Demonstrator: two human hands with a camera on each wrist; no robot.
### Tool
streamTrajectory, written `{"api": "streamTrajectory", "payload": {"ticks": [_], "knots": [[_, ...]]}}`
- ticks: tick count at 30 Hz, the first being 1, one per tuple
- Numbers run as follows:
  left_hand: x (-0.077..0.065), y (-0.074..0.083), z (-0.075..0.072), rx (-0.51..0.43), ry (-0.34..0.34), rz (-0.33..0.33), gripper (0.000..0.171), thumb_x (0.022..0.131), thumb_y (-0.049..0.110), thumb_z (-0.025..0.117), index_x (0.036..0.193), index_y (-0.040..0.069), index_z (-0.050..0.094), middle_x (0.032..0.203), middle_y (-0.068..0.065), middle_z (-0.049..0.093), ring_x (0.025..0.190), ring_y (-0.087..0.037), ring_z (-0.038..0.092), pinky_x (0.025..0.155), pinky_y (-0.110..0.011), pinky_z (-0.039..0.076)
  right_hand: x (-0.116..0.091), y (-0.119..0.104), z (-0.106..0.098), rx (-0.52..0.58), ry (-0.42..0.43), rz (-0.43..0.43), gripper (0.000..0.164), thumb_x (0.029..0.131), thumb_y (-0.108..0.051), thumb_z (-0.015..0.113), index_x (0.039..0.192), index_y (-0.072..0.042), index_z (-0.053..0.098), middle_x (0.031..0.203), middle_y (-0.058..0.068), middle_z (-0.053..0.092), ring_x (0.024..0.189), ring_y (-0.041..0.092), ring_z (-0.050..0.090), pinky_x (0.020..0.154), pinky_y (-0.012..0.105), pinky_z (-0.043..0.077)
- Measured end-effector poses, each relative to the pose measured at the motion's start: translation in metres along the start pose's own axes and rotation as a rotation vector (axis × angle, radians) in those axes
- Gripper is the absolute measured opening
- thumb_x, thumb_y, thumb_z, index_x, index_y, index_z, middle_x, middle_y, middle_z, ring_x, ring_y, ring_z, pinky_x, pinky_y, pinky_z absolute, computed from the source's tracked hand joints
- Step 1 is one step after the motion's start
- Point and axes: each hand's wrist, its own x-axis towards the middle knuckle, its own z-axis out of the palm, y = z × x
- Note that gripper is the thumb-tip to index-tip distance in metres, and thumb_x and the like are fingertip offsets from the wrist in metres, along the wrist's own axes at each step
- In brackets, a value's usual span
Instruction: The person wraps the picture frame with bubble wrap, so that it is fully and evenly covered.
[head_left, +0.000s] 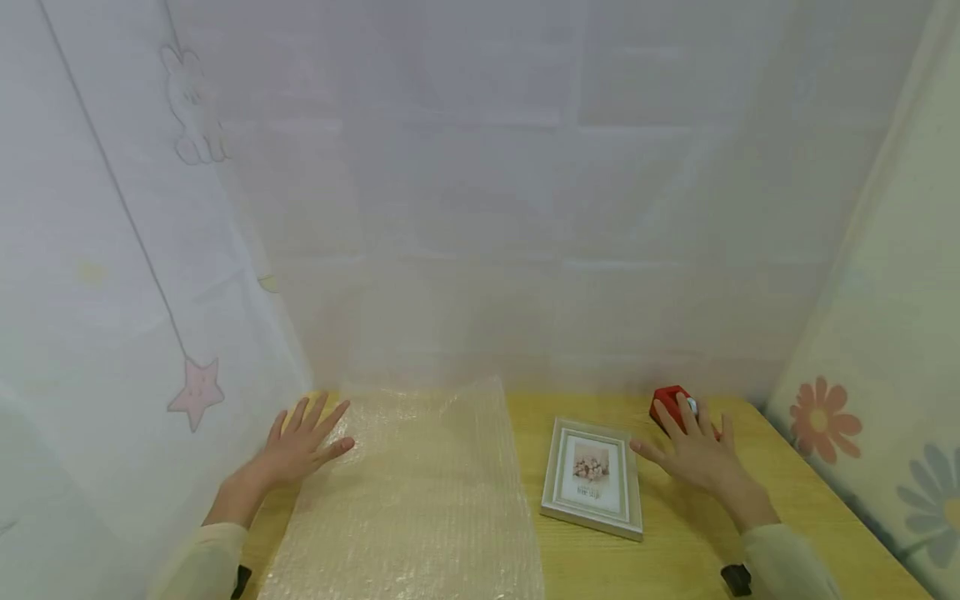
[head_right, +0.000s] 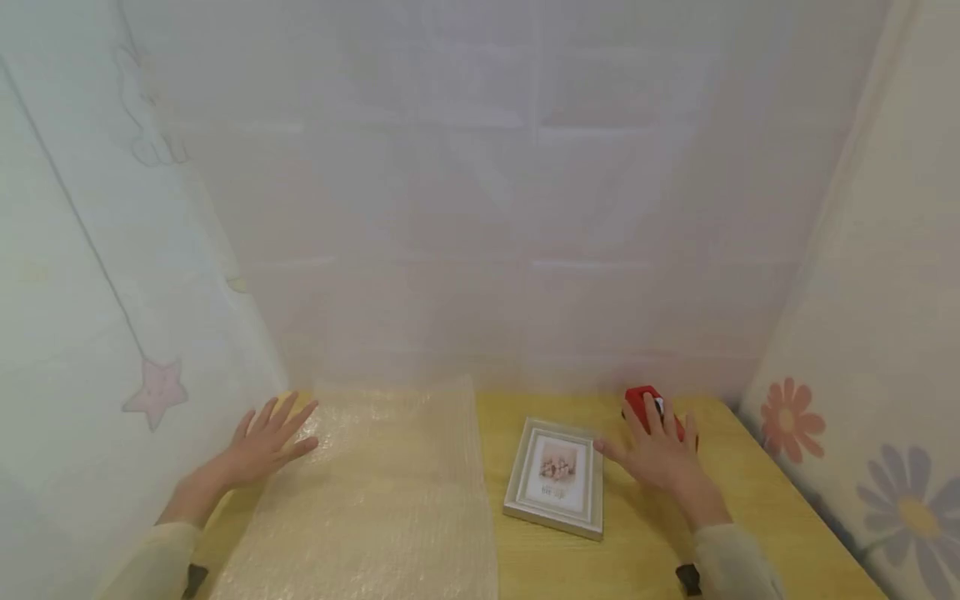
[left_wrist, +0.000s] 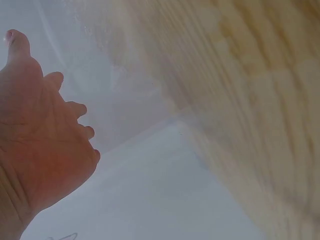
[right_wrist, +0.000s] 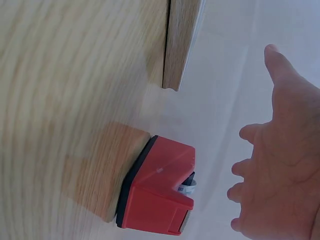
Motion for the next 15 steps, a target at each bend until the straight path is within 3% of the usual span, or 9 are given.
{"api": "streamTrajectory", "payload": {"ticks": [8,15], "knots": [[-0.003,0.011,-0.012,-0.005,0.029,0.009,0.081,0.103,0.057,0.051,0.166,0.028,0.009,0.167,-0.024,0.002,0.149,-0.051,-0.007,0.108,-0.072,-0.007,0.003,-0.006,-0.006,-0.001,0.028,-0.042,0.102,0.093,-0.076,0.05,0.161,-0.004,0.026,0.164,0.031,0.004,0.146,0.057,-0.001,0.105,0.074,-0.015],[-0.01,0.042,-0.026,-0.049,0.052,0.118,0.071,0.103,0.052,0.054,0.163,0.022,0.029,0.161,-0.031,0.02,0.143,-0.059,0.014,0.105,-0.077,0.003,-0.003,-0.024,-0.012,0.031,0.086,-0.134,0.095,0.095,-0.069,0.054,0.158,-0.001,0.032,0.161,0.029,0.024,0.145,0.054,0.014,0.109,0.074,0.007]]}}
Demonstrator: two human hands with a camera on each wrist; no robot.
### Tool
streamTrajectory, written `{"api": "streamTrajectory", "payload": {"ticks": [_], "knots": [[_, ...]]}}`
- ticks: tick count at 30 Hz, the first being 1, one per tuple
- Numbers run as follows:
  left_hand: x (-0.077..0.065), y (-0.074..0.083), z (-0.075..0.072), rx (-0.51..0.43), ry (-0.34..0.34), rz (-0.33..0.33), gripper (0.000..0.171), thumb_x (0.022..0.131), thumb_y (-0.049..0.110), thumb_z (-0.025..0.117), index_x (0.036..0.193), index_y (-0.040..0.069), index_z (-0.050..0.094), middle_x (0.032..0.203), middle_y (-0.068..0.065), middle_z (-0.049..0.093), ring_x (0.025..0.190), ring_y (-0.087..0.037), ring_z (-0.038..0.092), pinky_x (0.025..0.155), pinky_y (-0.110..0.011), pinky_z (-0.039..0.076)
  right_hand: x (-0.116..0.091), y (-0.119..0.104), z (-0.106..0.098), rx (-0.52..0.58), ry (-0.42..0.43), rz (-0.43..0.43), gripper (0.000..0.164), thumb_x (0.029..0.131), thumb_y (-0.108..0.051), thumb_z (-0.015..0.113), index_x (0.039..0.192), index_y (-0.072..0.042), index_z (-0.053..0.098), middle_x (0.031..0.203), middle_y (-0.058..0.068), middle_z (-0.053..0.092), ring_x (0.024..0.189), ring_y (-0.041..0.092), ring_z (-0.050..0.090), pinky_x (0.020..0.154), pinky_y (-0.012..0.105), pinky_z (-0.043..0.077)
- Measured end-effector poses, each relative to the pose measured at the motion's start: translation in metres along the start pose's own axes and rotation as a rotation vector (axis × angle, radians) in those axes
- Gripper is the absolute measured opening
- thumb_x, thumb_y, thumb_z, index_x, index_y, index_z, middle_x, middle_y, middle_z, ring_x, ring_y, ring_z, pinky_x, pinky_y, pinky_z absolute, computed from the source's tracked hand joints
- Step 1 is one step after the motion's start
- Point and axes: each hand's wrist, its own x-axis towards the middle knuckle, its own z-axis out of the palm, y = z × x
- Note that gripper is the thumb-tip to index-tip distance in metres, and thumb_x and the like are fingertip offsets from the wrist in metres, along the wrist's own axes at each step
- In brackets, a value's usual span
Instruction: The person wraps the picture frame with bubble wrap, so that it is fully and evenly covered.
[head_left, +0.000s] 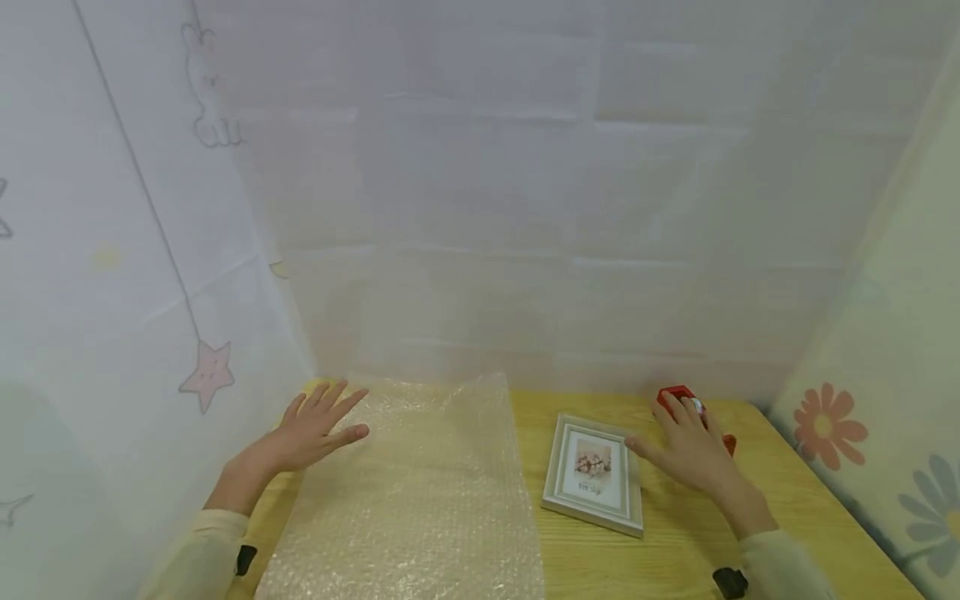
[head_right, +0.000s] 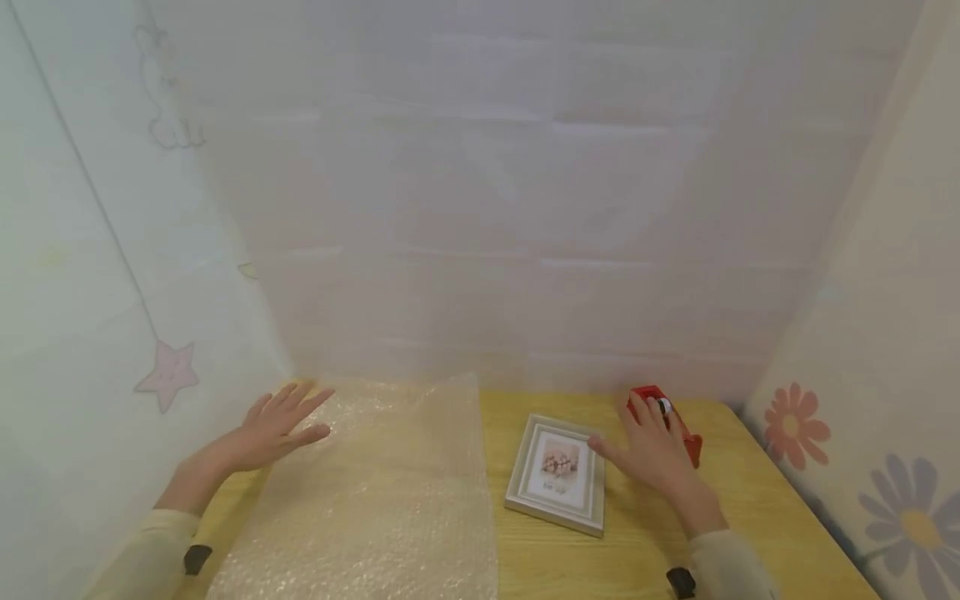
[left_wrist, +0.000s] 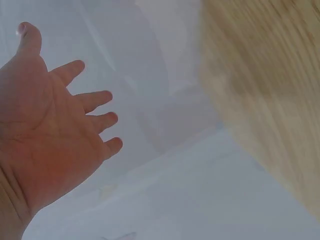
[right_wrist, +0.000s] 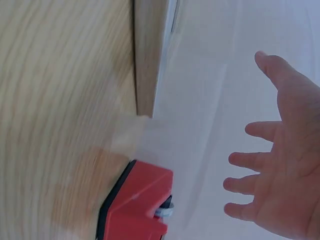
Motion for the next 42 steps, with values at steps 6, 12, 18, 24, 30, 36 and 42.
{"api": "streamTrajectory", "payload": {"ticks": [6,12,18,24,30,36,42], "knots": [[-0.012,0.037,-0.005,0.054,-0.016,-0.02,0.071,0.099,0.052,0.062,0.154,0.011,0.045,0.152,-0.03,0.038,0.135,-0.057,0.036,0.099,-0.076,0.027,0.015,-0.03,0.006,0.072,0.069,-0.149,0.079,0.098,-0.059,0.061,0.154,-0.006,0.043,0.154,0.022,0.04,0.137,0.046,0.039,0.1,0.069,0.037],[-0.028,0.075,0.012,0.167,-0.017,-0.128,0.062,0.098,0.049,0.066,0.142,0.007,0.057,0.136,-0.027,0.055,0.112,-0.051,0.057,0.079,-0.069,0.048,0.052,-0.073,0.021,0.063,0.104,-0.403,0.065,0.099,-0.047,0.066,0.147,-0.007,0.051,0.15,0.018,0.046,0.134,0.04,0.045,0.104,0.061,0.039],[-0.054,0.116,0.033,0.141,-0.128,-0.312,0.056,0.094,0.045,0.072,0.137,0.012,0.06,0.132,-0.02,0.058,0.111,-0.047,0.058,0.082,-0.067,0.046,0.077,-0.108,0.048,0.016,-0.03,-0.53,0.065,0.101,-0.051,0.061,0.15,-0.011,0.049,0.152,0.015,0.045,0.137,0.035,0.044,0.106,0.055,0.04],[-0.067,0.136,0.044,0.109,-0.247,-0.427,0.067,0.091,0.055,0.071,0.141,0.013,0.058,0.141,-0.021,0.052,0.119,-0.05,0.051,0.083,-0.075,0.041,0.098,-0.138,0.065,-0.057,-0.207,-0.54,0.075,0.098,-0.065,0.053,0.156,-0.018,0.043,0.158,0.012,0.037,0.143,0.035,0.036,0.111,0.057,0.031],[-0.064,0.141,0.045,0.101,-0.24,-0.449,0.076,0.086,0.061,0.073,0.142,0.012,0.056,0.143,-0.024,0.047,0.123,-0.053,0.047,0.076,-0.077,0.043,0.12,-0.156,0.078,-0.113,-0.307,-0.544,0.087,0.092,-0.075,0.053,0.159,-0.021,0.039,0.162,0.012,0.031,0.147,0.038,0.028,0.115,0.057,0.025],[-0.069,0.142,0.046,0.05,-0.246,-0.45,0.082,0.081,0.062,0.077,0.14,0.01,0.057,0.143,-0.029,0.046,0.124,-0.058,0.045,0.077,-0.079,0.042,0.128,-0.164,0.092,-0.149,-0.403,-0.501,0.097,0.086,-0.084,0.049,0.16,-0.021,0.037,0.162,0.012,0.031,0.147,0.038,0.028,0.116,0.057,0.023],[-0.072,0.142,0.046,0.049,-0.24,-0.432,0.074,0.08,0.061,0.078,0.132,0.011,0.062,0.134,-0.02,0.052,0.116,-0.049,0.051,0.072,-0.075,0.045,0.128,-0.168,0.097,-0.127,-0.47,-0.46,0.096,0.087,-0.081,0.052,0.159,-0.019,0.038,0.161,0.015,0.034,0.146,0.038,0.03,0.115,0.059,0.023]]}}
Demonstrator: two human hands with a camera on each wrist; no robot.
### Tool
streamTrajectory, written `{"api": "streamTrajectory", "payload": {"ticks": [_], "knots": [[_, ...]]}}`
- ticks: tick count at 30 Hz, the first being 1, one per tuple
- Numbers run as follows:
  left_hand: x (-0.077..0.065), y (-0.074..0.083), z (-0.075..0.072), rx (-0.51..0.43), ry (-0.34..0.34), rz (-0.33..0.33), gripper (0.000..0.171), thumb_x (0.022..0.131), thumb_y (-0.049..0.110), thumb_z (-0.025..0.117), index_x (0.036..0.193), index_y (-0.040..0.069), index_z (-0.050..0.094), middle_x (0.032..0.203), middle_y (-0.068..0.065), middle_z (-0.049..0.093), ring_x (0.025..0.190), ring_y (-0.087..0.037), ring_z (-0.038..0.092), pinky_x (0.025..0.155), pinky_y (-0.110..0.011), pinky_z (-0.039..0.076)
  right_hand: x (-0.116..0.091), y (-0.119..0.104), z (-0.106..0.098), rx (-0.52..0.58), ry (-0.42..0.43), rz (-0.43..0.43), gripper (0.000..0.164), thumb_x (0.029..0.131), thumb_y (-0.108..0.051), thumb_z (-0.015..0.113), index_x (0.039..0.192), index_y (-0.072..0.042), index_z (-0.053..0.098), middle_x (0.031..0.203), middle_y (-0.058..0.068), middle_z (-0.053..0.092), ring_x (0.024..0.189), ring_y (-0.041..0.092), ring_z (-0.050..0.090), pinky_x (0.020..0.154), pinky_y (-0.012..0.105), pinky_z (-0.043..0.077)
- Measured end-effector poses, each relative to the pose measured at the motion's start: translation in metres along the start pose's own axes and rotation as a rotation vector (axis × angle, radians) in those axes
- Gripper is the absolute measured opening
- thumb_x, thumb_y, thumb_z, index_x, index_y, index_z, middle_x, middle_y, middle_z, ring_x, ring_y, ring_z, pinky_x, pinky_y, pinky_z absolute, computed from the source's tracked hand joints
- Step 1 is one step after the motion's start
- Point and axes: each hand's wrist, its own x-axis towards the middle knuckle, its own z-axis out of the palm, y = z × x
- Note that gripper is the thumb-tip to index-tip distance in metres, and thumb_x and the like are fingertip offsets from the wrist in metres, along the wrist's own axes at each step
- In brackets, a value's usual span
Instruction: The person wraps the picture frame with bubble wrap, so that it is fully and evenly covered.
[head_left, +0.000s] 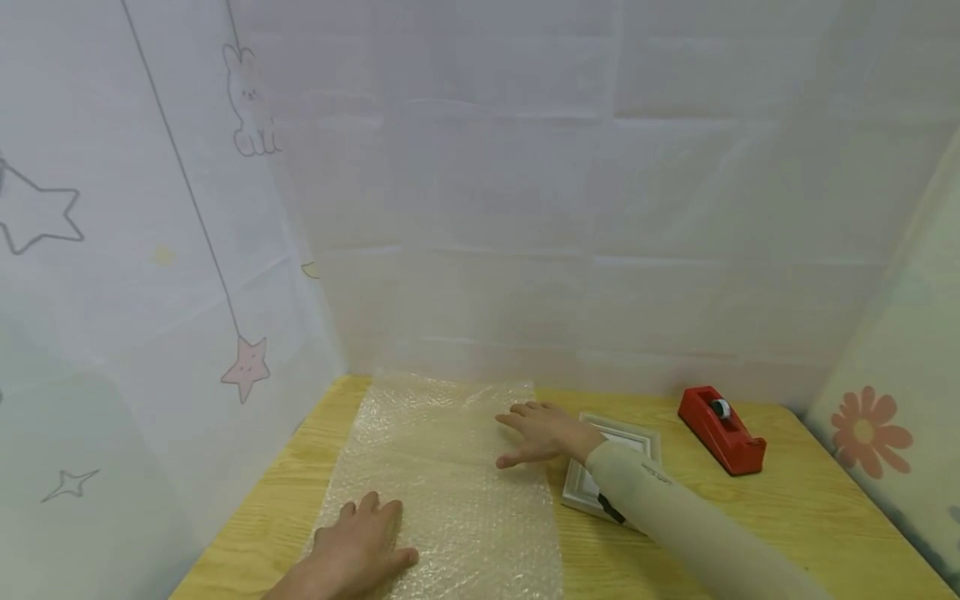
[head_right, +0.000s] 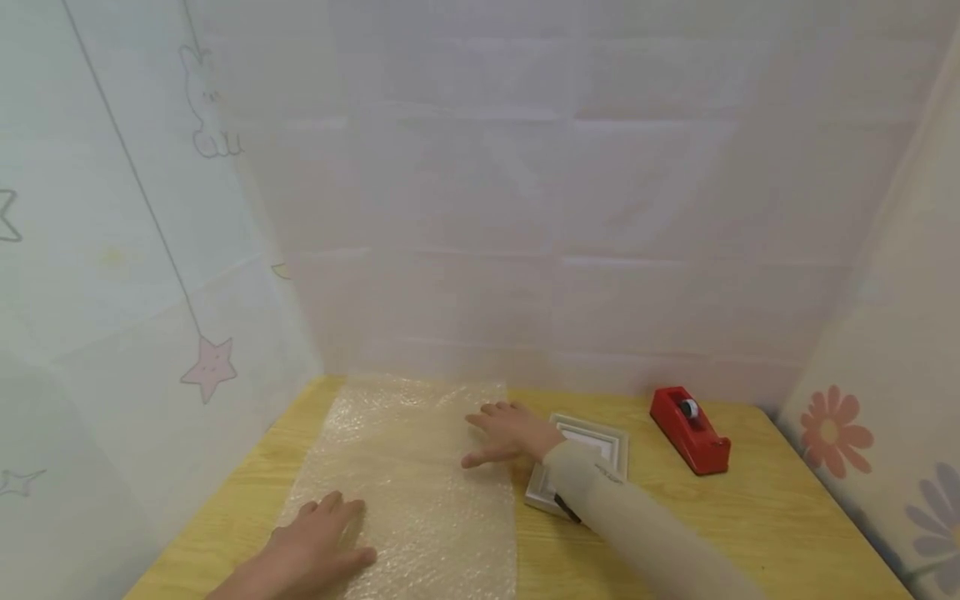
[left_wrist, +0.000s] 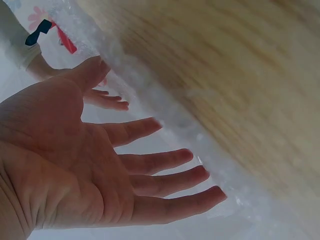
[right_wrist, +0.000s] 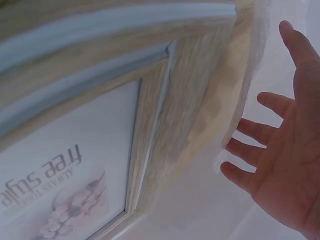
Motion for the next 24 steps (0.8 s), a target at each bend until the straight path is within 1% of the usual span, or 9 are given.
{"api": "streamTrajectory", "payload": {"ticks": [2,5,9,12,16,18,24], "knots": [[-0.001,0.0,0.0,0.002,0.004,0.004,0.072,0.08,0.06,0.079,0.13,0.012,0.063,0.13,-0.017,0.053,0.114,-0.047,0.053,0.071,-0.074,0.046,0.001,0.001,0.003,0.009,-0.005,0.002,0.096,0.088,-0.08,0.053,0.159,-0.018,0.039,0.16,0.016,0.034,0.146,0.039,0.03,0.114,0.061,0.023],[-0.002,-0.001,0.001,0.0,0.001,0.006,0.072,0.08,0.06,0.079,0.13,0.011,0.063,0.129,-0.017,0.054,0.113,-0.046,0.053,0.069,-0.073,0.047,0.003,0.001,0.006,0.025,-0.014,0.005,0.094,0.088,-0.078,0.054,0.159,-0.018,0.038,0.16,0.017,0.034,0.147,0.04,0.029,0.114,0.062,0.023],[0.0,-0.004,0.002,-0.014,-0.007,0.026,0.074,0.083,0.061,0.077,0.134,0.01,0.06,0.135,-0.021,0.051,0.117,-0.05,0.051,0.071,-0.075,0.046,0.002,0.002,0.008,0.023,-0.034,0.02,0.095,0.089,-0.077,0.056,0.16,-0.018,0.035,0.161,0.016,0.032,0.147,0.036,0.028,0.113,0.063,0.023],[0.003,-0.008,0.002,-0.03,-0.011,0.049,0.076,0.084,0.061,0.075,0.137,0.01,0.059,0.14,-0.024,0.049,0.121,-0.054,0.048,0.073,-0.077,0.044,0.0,0.004,0.009,0.016,-0.055,0.034,0.097,0.089,-0.076,0.058,0.161,-0.017,0.033,0.162,0.015,0.032,0.148,0.034,0.029,0.113,0.063,0.025],[0.009,-0.014,0.003,-0.031,-0.016,0.073,0.077,0.084,0.062,0.075,0.139,0.011,0.058,0.14,-0.021,0.049,0.122,-0.051,0.048,0.073,-0.076,0.045,-0.004,0.005,0.01,0.036,-0.078,0.039,0.095,0.09,-0.074,0.057,0.161,-0.016,0.032,0.161,0.017,0.032,0.148,0.035,0.029,0.112,0.064,0.025],[0.012,-0.017,0.003,-0.024,-0.018,0.087,0.077,0.084,0.063,0.074,0.139,0.011,0.058,0.14,-0.02,0.049,0.121,-0.049,0.049,0.072,-0.075,0.046,-0.006,0.006,0.011,0.047,-0.077,0.038,0.093,0.092,-0.073,0.056,0.161,-0.017,0.032,0.161,0.018,0.031,0.148,0.035,0.029,0.112,0.064,0.025],[0.019,-0.024,0.002,-0.023,-0.022,0.13,0.079,0.084,0.063,0.074,0.141,0.011,0.056,0.144,-0.022,0.046,0.125,-0.051,0.046,0.073,-0.079,0.043,-0.011,0.008,0.017,0.036,-0.063,0.045,0.088,0.093,-0.073,0.053,0.16,-0.018,0.036,0.16,0.018,0.034,0.146,0.036,0.031,0.111,0.063,0.028]]}}
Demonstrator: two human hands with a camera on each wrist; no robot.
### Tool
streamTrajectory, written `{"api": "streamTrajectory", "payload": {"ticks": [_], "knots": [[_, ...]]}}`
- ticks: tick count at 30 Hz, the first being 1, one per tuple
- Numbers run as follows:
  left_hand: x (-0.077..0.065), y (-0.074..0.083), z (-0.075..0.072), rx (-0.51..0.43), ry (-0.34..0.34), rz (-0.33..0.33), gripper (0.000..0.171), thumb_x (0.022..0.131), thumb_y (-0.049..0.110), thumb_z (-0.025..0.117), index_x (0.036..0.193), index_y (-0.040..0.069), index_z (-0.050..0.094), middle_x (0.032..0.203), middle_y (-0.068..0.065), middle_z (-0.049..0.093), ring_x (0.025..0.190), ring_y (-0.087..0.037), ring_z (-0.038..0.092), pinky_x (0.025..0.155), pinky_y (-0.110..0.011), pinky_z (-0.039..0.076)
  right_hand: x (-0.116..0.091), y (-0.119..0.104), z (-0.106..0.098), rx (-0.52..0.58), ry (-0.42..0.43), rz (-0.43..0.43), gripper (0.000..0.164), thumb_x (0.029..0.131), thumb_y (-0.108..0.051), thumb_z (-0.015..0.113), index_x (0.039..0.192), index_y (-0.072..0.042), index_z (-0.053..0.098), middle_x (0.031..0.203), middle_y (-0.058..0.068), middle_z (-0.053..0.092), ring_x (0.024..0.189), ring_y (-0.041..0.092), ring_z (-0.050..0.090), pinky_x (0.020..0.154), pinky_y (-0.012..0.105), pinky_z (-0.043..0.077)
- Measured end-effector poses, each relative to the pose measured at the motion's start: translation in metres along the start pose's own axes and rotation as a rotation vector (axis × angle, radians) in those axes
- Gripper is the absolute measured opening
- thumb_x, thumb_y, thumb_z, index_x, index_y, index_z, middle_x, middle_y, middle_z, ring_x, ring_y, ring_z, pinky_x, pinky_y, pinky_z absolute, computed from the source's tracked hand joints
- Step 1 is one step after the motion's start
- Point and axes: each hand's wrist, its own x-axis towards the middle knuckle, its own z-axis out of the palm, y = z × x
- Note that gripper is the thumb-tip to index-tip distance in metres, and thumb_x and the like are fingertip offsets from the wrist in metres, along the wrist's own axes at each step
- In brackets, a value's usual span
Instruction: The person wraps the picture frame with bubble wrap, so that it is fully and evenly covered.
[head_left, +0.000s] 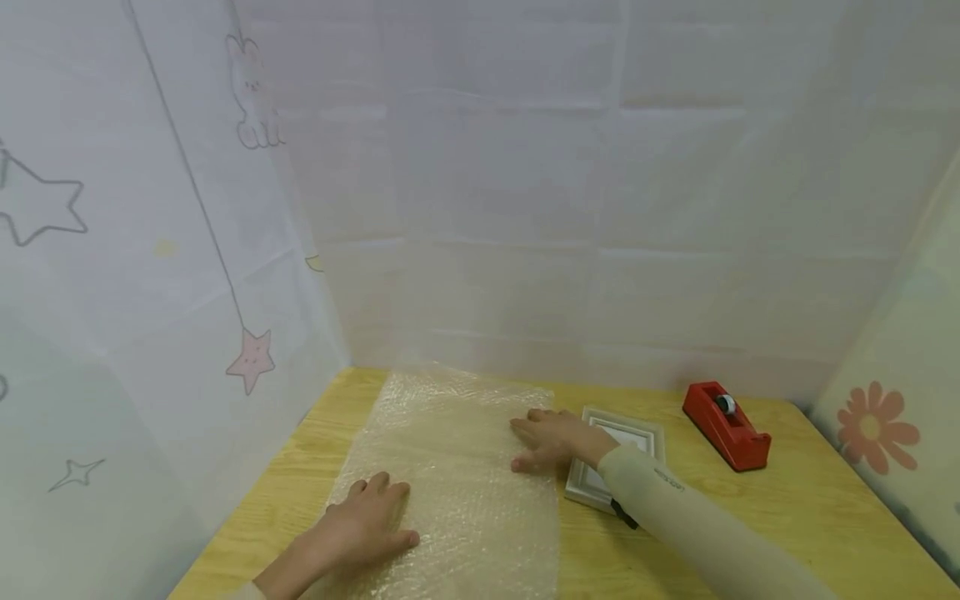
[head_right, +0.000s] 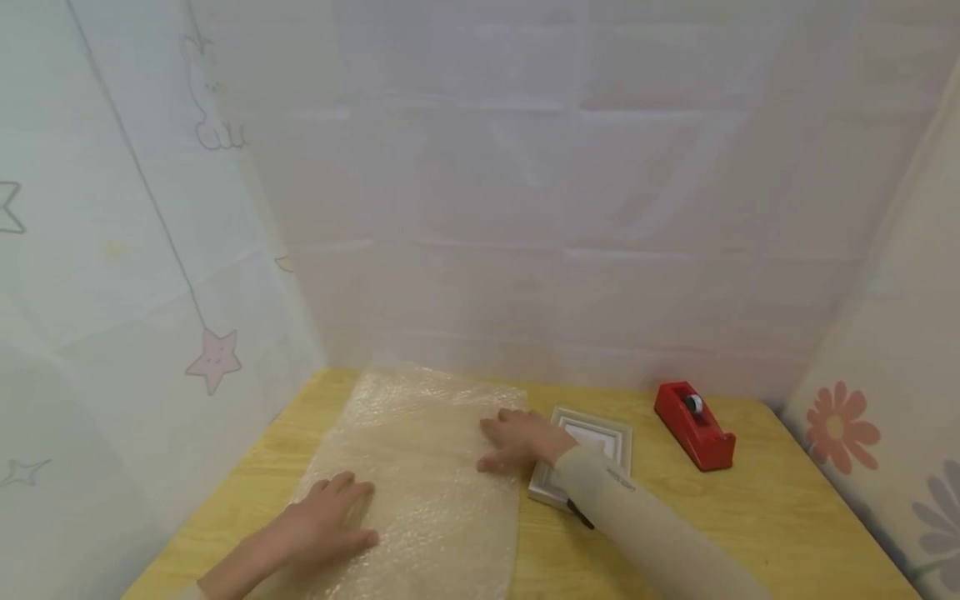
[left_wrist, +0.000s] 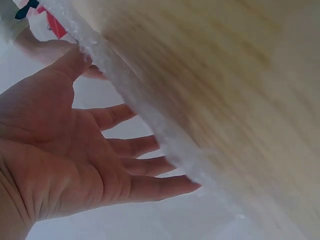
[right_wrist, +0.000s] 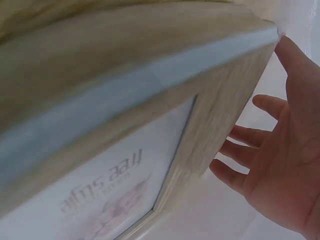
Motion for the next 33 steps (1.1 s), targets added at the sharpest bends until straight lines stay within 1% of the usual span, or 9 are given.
{"api": "streamTrajectory", "payload": {"ticks": [3,5,9,13,16,21,23,29,33], "knots": [[-0.002,-0.001,-0.002,-0.004,0.0,0.011,0.079,0.085,0.063,0.073,0.142,0.011,0.056,0.144,-0.021,0.046,0.125,-0.049,0.046,0.074,-0.077,0.045,-0.006,-0.002,0.0,0.001,0.008,0.0,0.087,0.094,-0.073,0.053,0.159,-0.017,0.038,0.16,0.018,0.034,0.146,0.038,0.031,0.111,0.064,0.027],[0.0,-0.002,-0.003,-0.014,0.0,0.025,0.08,0.084,0.062,0.074,0.142,0.01,0.056,0.145,-0.021,0.046,0.126,-0.049,0.046,0.077,-0.074,0.047,-0.009,-0.002,0.001,-0.001,0.021,0.002,0.087,0.094,-0.073,0.053,0.158,-0.016,0.039,0.159,0.019,0.035,0.145,0.038,0.031,0.111,0.064,0.027],[0.006,-0.007,-0.006,-0.041,-0.002,0.069,0.079,0.083,0.058,0.078,0.141,0.009,0.057,0.144,-0.023,0.046,0.125,-0.05,0.046,0.082,-0.068,0.049,-0.013,-0.003,0.001,-0.029,0.035,0.016,0.085,0.093,-0.074,0.053,0.156,-0.017,0.044,0.155,0.018,0.041,0.142,0.039,0.037,0.109,0.063,0.03],[0.012,-0.013,-0.01,-0.063,-0.01,0.114,0.077,0.082,0.054,0.081,0.139,0.008,0.058,0.143,-0.025,0.046,0.124,-0.053,0.045,0.084,-0.068,0.048,-0.017,-0.002,0.002,-0.049,0.039,0.035,0.085,0.091,-0.075,0.055,0.153,-0.017,0.048,0.151,0.019,0.046,0.137,0.041,0.043,0.108,0.063,0.032],[0.018,-0.016,-0.012,-0.071,-0.036,0.133,0.076,0.084,0.053,0.081,0.14,0.008,0.057,0.145,-0.026,0.044,0.126,-0.054,0.043,0.086,-0.069,0.047,-0.022,-0.001,0.001,-0.052,0.041,0.045,0.086,0.09,-0.076,0.054,0.152,-0.017,0.049,0.149,0.019,0.047,0.134,0.041,0.046,0.107,0.063,0.033],[0.029,-0.024,-0.014,-0.071,-0.076,0.154,0.071,0.086,0.051,0.08,0.141,0.013,0.056,0.147,-0.022,0.043,0.129,-0.052,0.042,0.089,-0.067,0.046,-0.028,0.0,0.001,-0.027,0.042,0.057,0.083,0.092,-0.074,0.055,0.153,-0.018,0.048,0.148,0.018,0.047,0.133,0.04,0.046,0.107,0.063,0.034],[0.035,-0.028,-0.016,-0.069,-0.091,0.171,0.07,0.087,0.049,0.079,0.142,0.013,0.055,0.147,-0.021,0.043,0.129,-0.052,0.042,0.09,-0.066,0.046,-0.029,0.0,0.001,-0.025,0.048,0.061,0.082,0.092,-0.073,0.055,0.153,-0.018,0.049,0.148,0.018,0.047,0.133,0.04,0.046,0.107,0.063,0.033],[0.052,-0.038,-0.021,-0.092,-0.166,0.214,0.07,0.09,0.045,0.077,0.146,0.011,0.051,0.151,-0.025,0.037,0.133,-0.055,0.036,0.097,-0.067,0.041,-0.032,0.004,0.002,-0.038,0.073,0.055,0.079,0.093,-0.071,0.056,0.15,-0.016,0.051,0.142,0.018,0.052,0.128,0.04,0.05,0.104,0.065,0.035],[0.064,-0.047,-0.02,-0.08,-0.189,0.221,0.07,0.091,0.047,0.076,0.148,0.015,0.049,0.155,-0.025,0.032,0.138,-0.053,0.031,0.1,-0.067,0.038,-0.034,0.006,0.004,-0.032,0.089,0.041,0.075,0.095,-0.068,0.056,0.147,-0.014,0.053,0.137,0.017,0.054,0.124,0.04,0.052,0.102,0.066,0.036]]}}
